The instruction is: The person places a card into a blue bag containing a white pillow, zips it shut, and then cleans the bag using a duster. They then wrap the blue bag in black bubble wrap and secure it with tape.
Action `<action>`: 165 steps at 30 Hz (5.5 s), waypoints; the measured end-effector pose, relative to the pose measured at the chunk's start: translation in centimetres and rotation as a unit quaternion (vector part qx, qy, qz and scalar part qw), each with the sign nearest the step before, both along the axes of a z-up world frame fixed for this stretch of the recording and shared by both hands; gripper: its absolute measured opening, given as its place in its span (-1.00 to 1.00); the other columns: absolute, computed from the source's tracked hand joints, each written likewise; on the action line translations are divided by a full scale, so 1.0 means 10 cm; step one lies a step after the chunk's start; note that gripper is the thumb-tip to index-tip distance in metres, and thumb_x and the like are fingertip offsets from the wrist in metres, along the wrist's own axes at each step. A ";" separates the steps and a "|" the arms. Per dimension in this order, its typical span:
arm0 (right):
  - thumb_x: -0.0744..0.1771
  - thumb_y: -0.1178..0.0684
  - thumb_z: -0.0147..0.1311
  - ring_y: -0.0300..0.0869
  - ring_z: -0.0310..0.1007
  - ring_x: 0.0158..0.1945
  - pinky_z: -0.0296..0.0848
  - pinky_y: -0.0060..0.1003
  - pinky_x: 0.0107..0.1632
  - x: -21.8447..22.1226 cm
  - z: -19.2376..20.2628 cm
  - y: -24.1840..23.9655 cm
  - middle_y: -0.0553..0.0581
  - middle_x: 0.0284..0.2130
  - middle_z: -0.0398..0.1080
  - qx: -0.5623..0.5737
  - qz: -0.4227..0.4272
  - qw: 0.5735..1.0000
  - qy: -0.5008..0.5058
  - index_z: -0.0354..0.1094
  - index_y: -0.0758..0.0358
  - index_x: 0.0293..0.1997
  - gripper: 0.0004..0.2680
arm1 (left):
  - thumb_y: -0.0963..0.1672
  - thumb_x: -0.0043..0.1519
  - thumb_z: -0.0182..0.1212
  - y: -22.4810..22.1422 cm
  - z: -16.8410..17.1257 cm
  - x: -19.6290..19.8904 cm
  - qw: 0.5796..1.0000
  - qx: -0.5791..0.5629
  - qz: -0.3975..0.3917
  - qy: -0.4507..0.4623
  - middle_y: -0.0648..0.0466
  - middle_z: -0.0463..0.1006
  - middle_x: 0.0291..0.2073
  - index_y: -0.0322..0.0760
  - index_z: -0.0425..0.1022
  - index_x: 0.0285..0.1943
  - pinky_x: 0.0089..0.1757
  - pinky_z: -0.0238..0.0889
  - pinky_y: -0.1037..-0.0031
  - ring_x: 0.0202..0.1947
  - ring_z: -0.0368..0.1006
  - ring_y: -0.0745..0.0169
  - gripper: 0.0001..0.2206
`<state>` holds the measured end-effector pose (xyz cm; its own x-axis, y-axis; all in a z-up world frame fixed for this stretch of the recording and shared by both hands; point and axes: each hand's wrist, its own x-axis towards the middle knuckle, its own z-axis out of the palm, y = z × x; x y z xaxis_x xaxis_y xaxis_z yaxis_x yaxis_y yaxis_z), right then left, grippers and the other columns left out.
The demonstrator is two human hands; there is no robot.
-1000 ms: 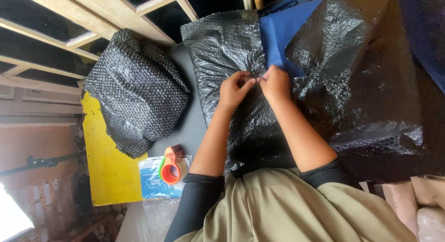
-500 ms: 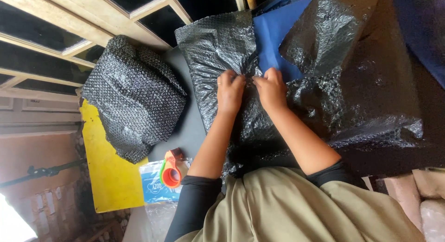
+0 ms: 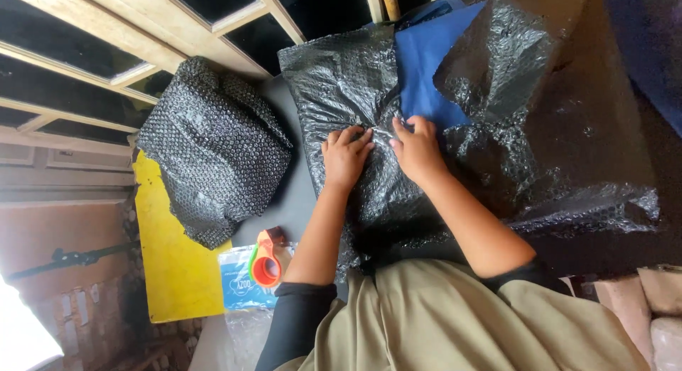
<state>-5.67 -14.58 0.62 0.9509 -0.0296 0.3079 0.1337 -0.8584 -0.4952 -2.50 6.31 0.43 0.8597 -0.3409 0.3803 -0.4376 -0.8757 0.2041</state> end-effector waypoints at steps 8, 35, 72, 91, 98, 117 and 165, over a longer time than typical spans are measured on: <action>0.36 0.16 0.21 -0.05 0.28 -0.11 0.25 -0.20 -0.10 -0.74 1.43 -0.97 0.20 -0.13 0.26 0.227 -0.158 0.934 -0.227 0.26 0.33 0.05 -0.78 | -0.17 0.38 0.09 0.29 0.67 -0.49 0.949 -0.310 -0.020 0.041 -0.04 0.60 0.01 -0.29 0.61 -0.02 0.13 0.34 0.27 0.08 0.52 0.04 -0.83; 0.21 0.23 0.32 -0.14 0.48 -0.48 0.46 -0.28 -0.31 -1.41 0.85 -0.43 -0.01 -0.59 0.47 0.258 0.179 0.945 -0.085 0.53 0.12 -0.38 -0.91 | 0.05 -0.15 0.61 2.36 0.07 -2.40 0.911 -0.058 0.392 0.118 -0.60 0.24 0.28 -0.31 0.22 0.49 0.21 0.10 -0.31 0.27 0.21 -0.71 -0.02; 0.41 -0.01 0.14 -0.33 0.60 -0.33 0.65 -0.46 -0.30 2.08 0.65 -0.91 0.01 -0.37 0.54 0.370 -0.096 0.897 0.224 0.33 0.10 -0.24 -0.88 | -0.11 0.28 0.17 -1.35 -0.20 -1.56 0.955 0.007 -0.294 0.040 0.10 0.47 -0.47 -0.22 0.49 0.19 -0.42 0.21 0.19 -0.50 0.42 0.00 -0.70; 0.38 0.16 0.10 -0.04 0.48 0.06 0.46 -0.14 0.09 -0.55 1.28 -1.74 0.33 -0.08 0.49 0.431 0.122 0.877 0.173 0.37 0.41 0.23 -0.72 | -0.06 0.02 0.50 1.46 0.34 -1.49 0.988 -0.096 0.123 -0.002 -0.06 0.54 -0.07 -0.20 0.50 0.13 0.08 0.19 0.17 0.01 0.42 -0.09 -0.51; 0.33 0.15 0.23 -0.22 0.46 -0.22 0.45 -0.30 -0.09 -1.22 0.66 -1.68 0.15 -0.34 0.53 0.459 0.099 0.849 0.241 0.52 0.36 -0.09 -0.87 | 0.17 -0.30 0.65 2.60 0.04 -2.18 0.822 -0.135 0.437 0.340 -0.50 0.25 0.34 -0.56 -0.05 0.55 0.33 0.00 -0.07 0.38 0.19 -0.46 0.31; 0.25 0.06 0.43 -0.29 0.43 -0.31 0.33 -0.48 -0.32 -1.37 1.47 -0.43 -0.04 -0.40 0.52 0.348 0.222 0.910 0.047 0.54 0.13 -0.17 -0.83 | -0.19 -0.38 0.74 0.28 1.44 -2.62 0.749 -0.525 0.103 0.392 -0.42 0.39 0.16 -0.35 -0.12 0.58 0.05 0.44 0.00 0.13 0.44 -0.41 0.28; 0.22 0.21 0.41 -0.24 0.52 -0.54 0.47 -0.45 -0.46 -2.00 1.86 -0.46 0.17 -0.61 0.52 0.348 0.197 0.910 0.112 0.47 0.35 -0.46 -0.87 | -0.05 -0.10 0.62 0.05 1.00 -2.96 0.846 -0.424 -0.075 0.315 0.03 0.58 -0.63 -0.27 0.55 -0.45 -0.38 0.35 0.49 -0.52 0.50 0.22 -0.70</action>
